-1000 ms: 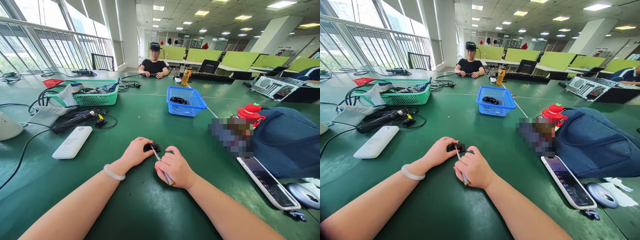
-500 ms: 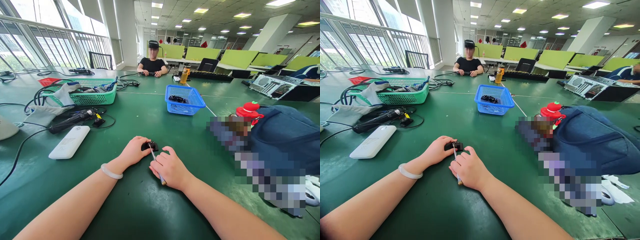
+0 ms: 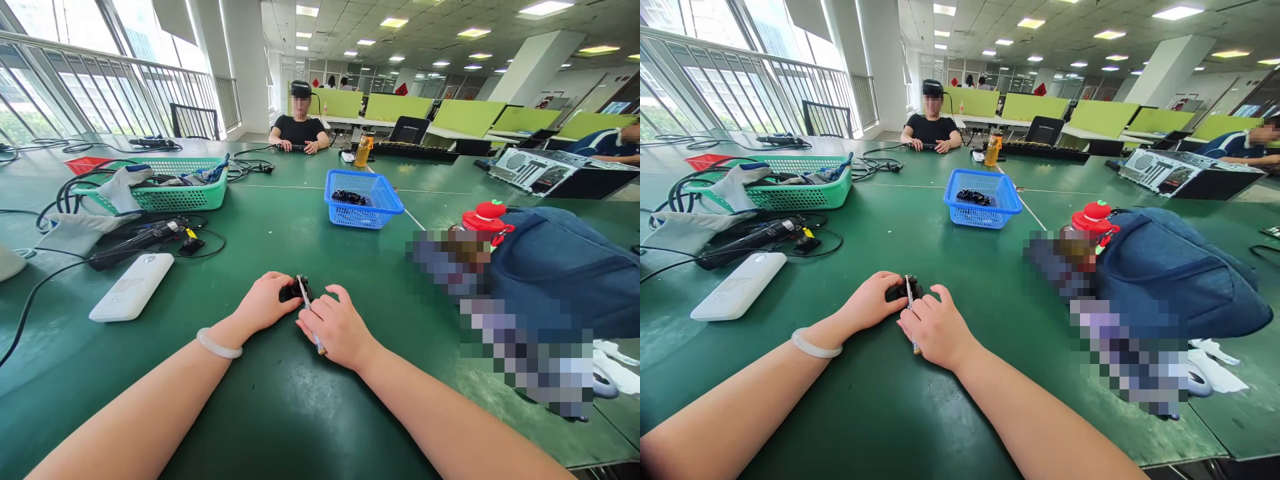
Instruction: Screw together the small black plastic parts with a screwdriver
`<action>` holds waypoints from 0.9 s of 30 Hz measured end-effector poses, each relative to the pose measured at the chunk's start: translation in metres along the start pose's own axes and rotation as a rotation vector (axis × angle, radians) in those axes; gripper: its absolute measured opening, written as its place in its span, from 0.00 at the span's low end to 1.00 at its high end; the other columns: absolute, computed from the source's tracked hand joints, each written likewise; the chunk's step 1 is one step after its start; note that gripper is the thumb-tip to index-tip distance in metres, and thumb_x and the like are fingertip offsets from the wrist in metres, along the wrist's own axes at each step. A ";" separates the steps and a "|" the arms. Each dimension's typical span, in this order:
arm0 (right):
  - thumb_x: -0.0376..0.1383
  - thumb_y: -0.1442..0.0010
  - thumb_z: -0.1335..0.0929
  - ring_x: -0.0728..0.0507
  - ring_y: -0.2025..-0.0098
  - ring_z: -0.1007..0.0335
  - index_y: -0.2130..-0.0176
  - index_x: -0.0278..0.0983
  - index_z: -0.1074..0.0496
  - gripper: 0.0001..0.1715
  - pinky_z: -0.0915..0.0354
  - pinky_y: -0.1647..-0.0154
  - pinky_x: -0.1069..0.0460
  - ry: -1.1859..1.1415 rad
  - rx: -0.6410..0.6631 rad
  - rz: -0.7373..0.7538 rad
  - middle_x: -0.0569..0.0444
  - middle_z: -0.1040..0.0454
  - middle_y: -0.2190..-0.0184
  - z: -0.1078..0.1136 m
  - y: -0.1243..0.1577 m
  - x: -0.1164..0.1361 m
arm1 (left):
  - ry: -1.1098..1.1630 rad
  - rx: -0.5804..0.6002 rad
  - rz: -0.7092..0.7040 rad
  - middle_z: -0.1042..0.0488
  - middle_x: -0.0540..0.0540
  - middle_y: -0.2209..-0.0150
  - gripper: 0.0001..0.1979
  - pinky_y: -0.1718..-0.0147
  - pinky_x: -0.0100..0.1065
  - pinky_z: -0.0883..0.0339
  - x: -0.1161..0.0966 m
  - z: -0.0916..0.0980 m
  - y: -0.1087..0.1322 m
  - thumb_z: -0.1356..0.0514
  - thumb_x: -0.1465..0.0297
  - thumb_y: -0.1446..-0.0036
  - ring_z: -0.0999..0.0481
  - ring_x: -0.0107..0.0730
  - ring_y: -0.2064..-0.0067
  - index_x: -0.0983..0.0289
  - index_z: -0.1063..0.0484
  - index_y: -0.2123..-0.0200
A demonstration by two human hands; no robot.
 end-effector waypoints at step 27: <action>0.34 0.34 0.38 0.49 0.74 0.41 0.72 0.38 0.28 0.16 0.44 0.48 0.47 -0.173 -0.067 -0.038 0.59 0.33 0.80 0.011 -0.001 -0.011 | 0.005 -0.012 0.021 0.23 0.58 0.53 0.18 0.46 0.44 0.33 0.004 -0.003 0.001 0.38 0.58 0.47 0.27 0.46 0.47 0.61 0.25 0.55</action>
Point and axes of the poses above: each hand's wrist, its own y-axis away from the middle knuckle, its own z-axis out of the back of the hand, x = y × z, the point moved 2 cm from there along -y, towards the middle knuckle
